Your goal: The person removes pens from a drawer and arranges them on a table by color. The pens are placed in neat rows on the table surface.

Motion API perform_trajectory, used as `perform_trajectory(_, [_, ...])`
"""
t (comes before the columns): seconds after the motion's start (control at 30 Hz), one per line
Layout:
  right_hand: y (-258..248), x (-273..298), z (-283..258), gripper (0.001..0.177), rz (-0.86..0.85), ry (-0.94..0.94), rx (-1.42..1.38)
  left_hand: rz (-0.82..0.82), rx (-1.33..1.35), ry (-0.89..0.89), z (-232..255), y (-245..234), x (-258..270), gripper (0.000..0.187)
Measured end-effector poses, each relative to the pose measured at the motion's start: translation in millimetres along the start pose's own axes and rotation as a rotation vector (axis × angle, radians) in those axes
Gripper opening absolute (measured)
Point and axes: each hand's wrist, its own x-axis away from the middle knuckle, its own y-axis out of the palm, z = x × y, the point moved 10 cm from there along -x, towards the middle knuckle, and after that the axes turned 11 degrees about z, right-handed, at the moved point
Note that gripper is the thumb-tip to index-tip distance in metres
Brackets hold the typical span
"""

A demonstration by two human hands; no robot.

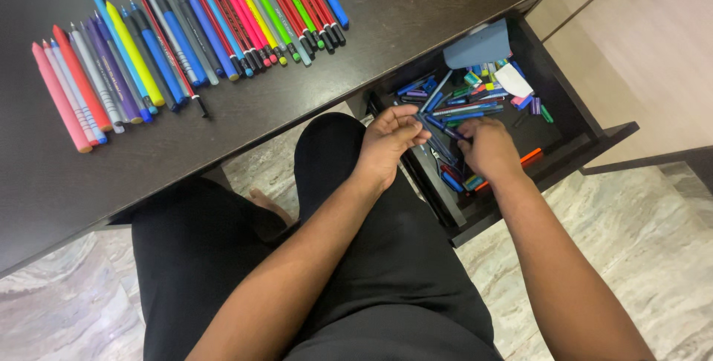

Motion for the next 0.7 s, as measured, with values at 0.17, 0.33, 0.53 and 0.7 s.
perform_trajectory(0.17, [-13.3, 0.4, -7.8, 0.020, 0.109, -0.018, -0.128, -0.009, -0.105, 0.045, -0.2, 2.6, 1.6, 0.031])
perform_trajectory(0.33, [-31.3, 0.3, -25.5, 0.021, 0.119, -0.022, -0.315, 0.027, -0.180, 0.060, -2.7, -0.7, -0.4, 0.028])
perform_trajectory(0.53, [-34.8, 6.5, -52.4, 0.022, 0.065, -0.130, -0.298, 0.053, -0.303, 0.073, -8.9, 5.8, -3.6, 0.048])
perform_trajectory(0.7, [-32.4, 4.6, -46.0, 0.022, 0.055, -0.078, -0.291, 0.022, -0.393, 0.068, -9.4, 13.9, 3.2, 0.054])
